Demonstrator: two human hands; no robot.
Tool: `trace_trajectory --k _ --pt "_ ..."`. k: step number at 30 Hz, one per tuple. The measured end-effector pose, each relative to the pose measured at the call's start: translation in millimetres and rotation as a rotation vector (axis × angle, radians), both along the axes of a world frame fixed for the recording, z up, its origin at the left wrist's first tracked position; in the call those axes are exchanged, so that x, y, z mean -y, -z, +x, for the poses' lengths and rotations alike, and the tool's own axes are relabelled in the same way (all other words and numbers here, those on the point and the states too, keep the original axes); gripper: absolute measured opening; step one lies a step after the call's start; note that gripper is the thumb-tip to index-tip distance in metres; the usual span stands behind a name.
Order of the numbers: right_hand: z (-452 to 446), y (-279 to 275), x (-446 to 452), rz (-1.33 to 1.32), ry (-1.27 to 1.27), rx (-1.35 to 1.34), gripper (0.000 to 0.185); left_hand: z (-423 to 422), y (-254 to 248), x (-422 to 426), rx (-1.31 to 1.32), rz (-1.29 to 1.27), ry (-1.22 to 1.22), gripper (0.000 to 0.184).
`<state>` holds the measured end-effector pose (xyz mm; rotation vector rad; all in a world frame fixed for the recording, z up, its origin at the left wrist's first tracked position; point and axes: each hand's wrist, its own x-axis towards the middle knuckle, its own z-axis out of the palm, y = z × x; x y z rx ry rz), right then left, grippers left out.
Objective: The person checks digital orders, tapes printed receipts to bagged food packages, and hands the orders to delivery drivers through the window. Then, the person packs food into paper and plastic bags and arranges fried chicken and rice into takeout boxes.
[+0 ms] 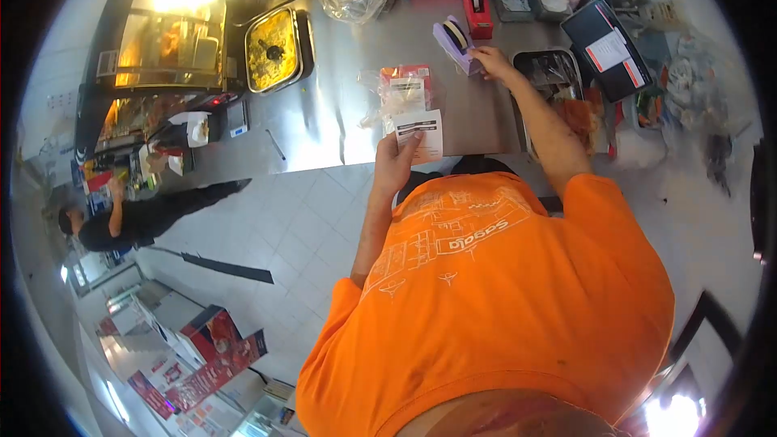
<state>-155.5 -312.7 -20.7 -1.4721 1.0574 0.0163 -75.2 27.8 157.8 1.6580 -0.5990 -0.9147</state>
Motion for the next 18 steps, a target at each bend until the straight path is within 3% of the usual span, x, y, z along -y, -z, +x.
trace_trajectory --k 4,7,10,13,16,18 --pt "-5.0 18.8 13.5 0.065 -0.090 0.160 0.025 -6.0 12.6 6.5 -0.065 0.011 -0.078 0.029" --pt "-31.1 29.8 0.6 0.337 0.132 0.610 0.020 -4.7 14.0 12.5 -0.043 0.029 -0.088 0.030" --pt "-42.7 35.4 3.5 -0.323 -0.230 0.185 0.020 1.0 9.3 26.6 -0.041 0.047 -0.088 0.029" --pt "-35.1 45.5 -8.9 -0.850 -0.075 -0.018 0.021 4.9 8.0 42.2 -0.063 0.035 -0.052 0.029" --pt "-40.7 29.8 -16.0 -0.251 -0.155 -0.144 0.019 14.0 19.0 53.5 0.005 -0.010 -0.008 0.029" --pt "-40.7 -11.9 -37.8 0.020 -0.188 0.105 0.021 21.3 28.6 58.4 0.039 -0.031 0.012 0.029"
